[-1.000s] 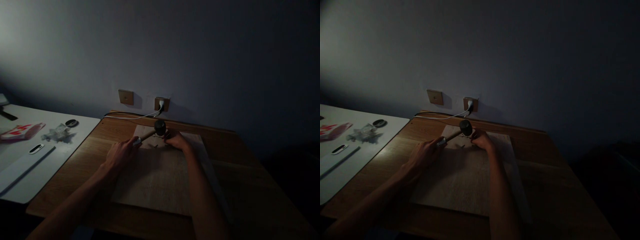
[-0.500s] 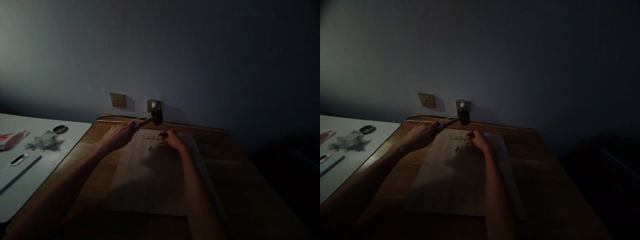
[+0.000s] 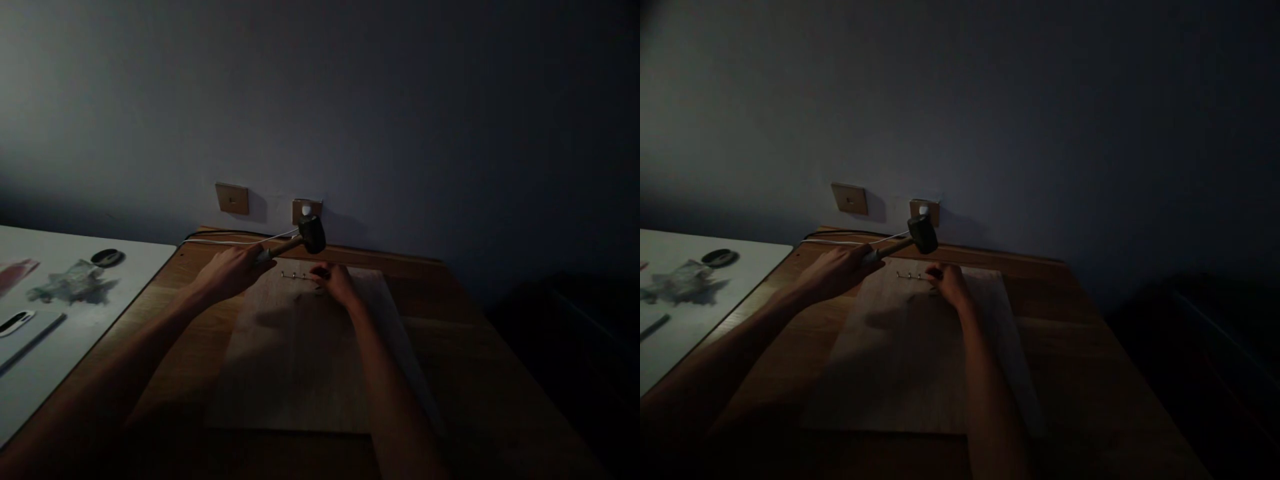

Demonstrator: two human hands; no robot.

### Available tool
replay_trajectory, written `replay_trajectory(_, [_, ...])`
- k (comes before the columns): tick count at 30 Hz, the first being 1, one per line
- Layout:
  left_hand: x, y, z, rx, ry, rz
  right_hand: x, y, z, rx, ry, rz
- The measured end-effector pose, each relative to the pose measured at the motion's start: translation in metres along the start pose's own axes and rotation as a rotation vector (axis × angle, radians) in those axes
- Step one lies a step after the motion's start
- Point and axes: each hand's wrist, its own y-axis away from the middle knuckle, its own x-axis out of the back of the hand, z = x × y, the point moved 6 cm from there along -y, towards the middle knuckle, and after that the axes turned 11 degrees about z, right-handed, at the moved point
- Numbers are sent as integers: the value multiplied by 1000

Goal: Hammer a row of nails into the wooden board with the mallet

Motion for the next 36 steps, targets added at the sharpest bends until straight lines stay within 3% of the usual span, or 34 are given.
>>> replay_trajectory(29, [-5,4,9,30,28,-58,-1,-1,-1,0,100,0])
replay_trajectory(36, [-15,27,4,70,-55,-84,-3,-2,0,0,105,50])
